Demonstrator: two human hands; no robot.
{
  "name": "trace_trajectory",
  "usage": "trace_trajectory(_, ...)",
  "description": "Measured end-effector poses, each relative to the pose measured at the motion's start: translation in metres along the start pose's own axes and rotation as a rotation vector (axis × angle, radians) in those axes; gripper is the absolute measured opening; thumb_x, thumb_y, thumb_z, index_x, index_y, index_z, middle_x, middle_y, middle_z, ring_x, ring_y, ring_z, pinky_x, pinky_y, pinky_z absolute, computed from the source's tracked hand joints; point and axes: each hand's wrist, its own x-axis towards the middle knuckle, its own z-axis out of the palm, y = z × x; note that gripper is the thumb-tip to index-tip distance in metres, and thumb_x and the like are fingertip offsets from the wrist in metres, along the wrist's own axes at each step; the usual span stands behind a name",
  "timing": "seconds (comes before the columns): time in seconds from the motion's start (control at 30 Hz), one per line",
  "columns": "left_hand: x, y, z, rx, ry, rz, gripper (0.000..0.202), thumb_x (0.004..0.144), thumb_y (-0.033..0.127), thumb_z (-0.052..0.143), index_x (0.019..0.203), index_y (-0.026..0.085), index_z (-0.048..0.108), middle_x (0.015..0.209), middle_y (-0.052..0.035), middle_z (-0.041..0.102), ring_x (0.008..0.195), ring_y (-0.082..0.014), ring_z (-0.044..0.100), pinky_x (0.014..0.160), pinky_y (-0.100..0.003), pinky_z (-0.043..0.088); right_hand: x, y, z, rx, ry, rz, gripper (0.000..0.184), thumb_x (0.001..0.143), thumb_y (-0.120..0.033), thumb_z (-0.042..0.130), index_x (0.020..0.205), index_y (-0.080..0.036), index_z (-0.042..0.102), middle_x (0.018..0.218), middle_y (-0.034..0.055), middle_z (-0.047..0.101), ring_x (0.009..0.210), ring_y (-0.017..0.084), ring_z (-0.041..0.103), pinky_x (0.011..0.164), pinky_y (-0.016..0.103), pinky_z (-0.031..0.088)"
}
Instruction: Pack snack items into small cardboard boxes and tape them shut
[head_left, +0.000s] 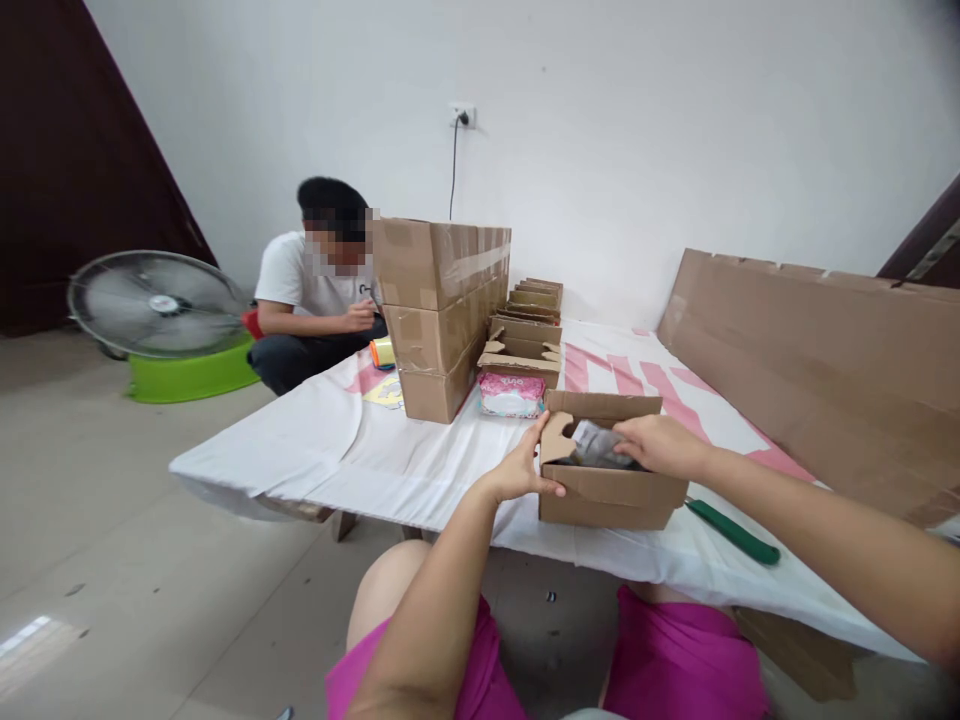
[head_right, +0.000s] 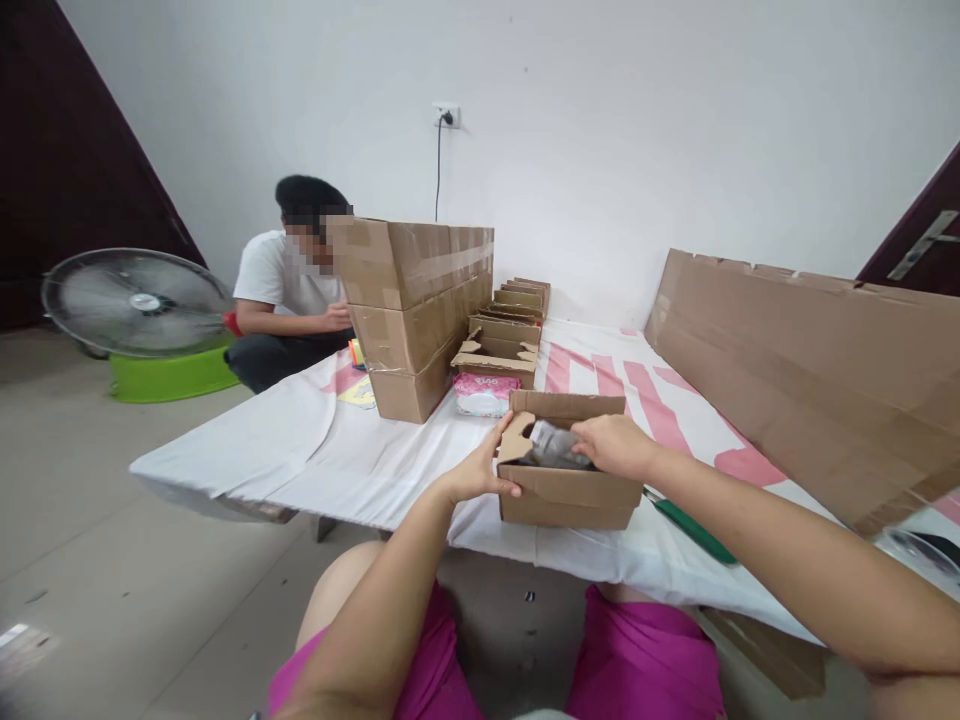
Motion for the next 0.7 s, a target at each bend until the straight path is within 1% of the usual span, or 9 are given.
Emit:
trace_trajectory(0.17,0.001,0.004,-0.008,-0.112,0.075,-0.032,0.139,0.049,0.043,0.09,0.152,0.029,-0.002,0.158,-0.0159,0.018,0.141,-0.0378,0.028,0.113,-0.053,0.027,-0.019,0.036,-0.027,0.44,0.691,0.16,0.036,0.088,-0.051,0.045,0.09,-0.019,0.062,0.08,0.0033,0.068,0.073,0.019,0.06,0.064,0.028,0.044)
trace_trajectory(0.23,0.001,0.006,-0.01,-0.128,0.141,-0.066,0.142,0.047,0.04,0.091,0.152,0.029,-0.005,0.156,-0.0173,0.021,0.137,-0.0378,0.034,0.111,-0.053,0.029,-0.029,0.052,-0.037,0.44,0.887,0.3,0.04,0.085,-0.055,0.046,0.09,-0.018,0.061,0.078,0.0039,0.066,0.072,0.019,0.058,0.062,0.028,0.042)
trace_trajectory(0.27,0.001,0.007,-0.011,-0.132,0.181,-0.082,0.144,0.047,0.038,0.091,0.152,0.028,-0.007,0.155,-0.0182,0.022,0.136,-0.0379,0.036,0.111,-0.053,0.03,-0.034,0.06,-0.039,0.388,0.936,0.39,0.039,0.084,-0.055,0.047,0.087,-0.018,0.06,0.074,0.0039,0.064,0.068,0.018,0.056,0.06,0.027,0.04)
trace_trajectory(0.3,0.001,0.008,-0.011,-0.135,0.217,-0.096,0.145,0.046,0.037,0.091,0.152,0.027,-0.007,0.155,-0.019,0.022,0.135,-0.038,0.036,0.111,-0.053,0.03,-0.039,0.068,-0.039,0.317,0.944,0.478,0.038,0.083,-0.054,0.047,0.084,-0.018,0.059,0.069,0.0037,0.062,0.065,0.018,0.053,0.058,0.027,0.038)
trace_trajectory(0.37,0.001,0.01,-0.013,-0.149,0.261,-0.115,0.145,0.045,0.035,0.092,0.152,0.024,-0.005,0.154,-0.02,0.022,0.135,-0.038,0.036,0.111,-0.053,0.03,-0.047,0.083,-0.031,0.189,0.862,0.611,0.034,0.084,-0.05,0.046,0.083,-0.018,0.058,0.067,0.0045,0.061,0.062,0.018,0.051,0.056,0.028,0.035)
trace_trajectory(0.47,0.0,0.009,-0.016,-0.224,0.296,-0.129,0.143,0.043,0.033,0.092,0.152,0.026,0.0,0.153,-0.0184,0.028,0.133,-0.0366,0.038,0.11,-0.052,0.031,-0.056,0.101,-0.002,0.142,0.627,0.681,0.031,0.086,-0.04,0.042,0.1,-0.019,0.06,0.088,0.0103,0.068,0.073,0.022,0.058,0.063,0.03,0.04)
trace_trajectory(0.57,0.001,0.005,-0.02,-0.375,0.366,-0.122,0.131,0.047,0.039,0.09,0.151,0.027,0.011,0.149,-0.0151,0.037,0.133,-0.0349,0.04,0.11,-0.05,0.032,-0.063,0.106,0.036,0.172,0.453,0.687,0.032,0.083,-0.037,0.046,0.103,-0.018,0.063,0.096,0.0131,0.072,0.08,0.026,0.064,0.066,0.033,0.044)
trace_trajectory(0.63,0.002,0.002,-0.02,-0.5,0.419,-0.083,0.112,0.054,0.046,0.086,0.147,0.026,0.026,0.144,-0.0126,0.045,0.132,-0.0336,0.042,0.11,-0.048,0.033,-0.067,0.099,0.061,0.213,0.351,0.633,0.03,0.082,-0.036,0.049,0.101,-0.02,0.065,0.094,0.0107,0.073,0.081,0.026,0.067,0.066,0.032,0.046)
trace_trajectory(0.7,0.004,0.0,-0.019,-0.64,0.441,-0.103,0.088,0.064,0.056,0.077,0.138,0.023,0.043,0.134,-0.0116,0.057,0.126,-0.0328,0.05,0.108,-0.046,0.038,-0.07,0.086,0.079,0.229,0.249,0.525,0.031,0.085,-0.037,0.046,0.105,-0.021,0.064,0.098,0.0081,0.074,0.086,0.024,0.068,0.069,0.032,0.049)
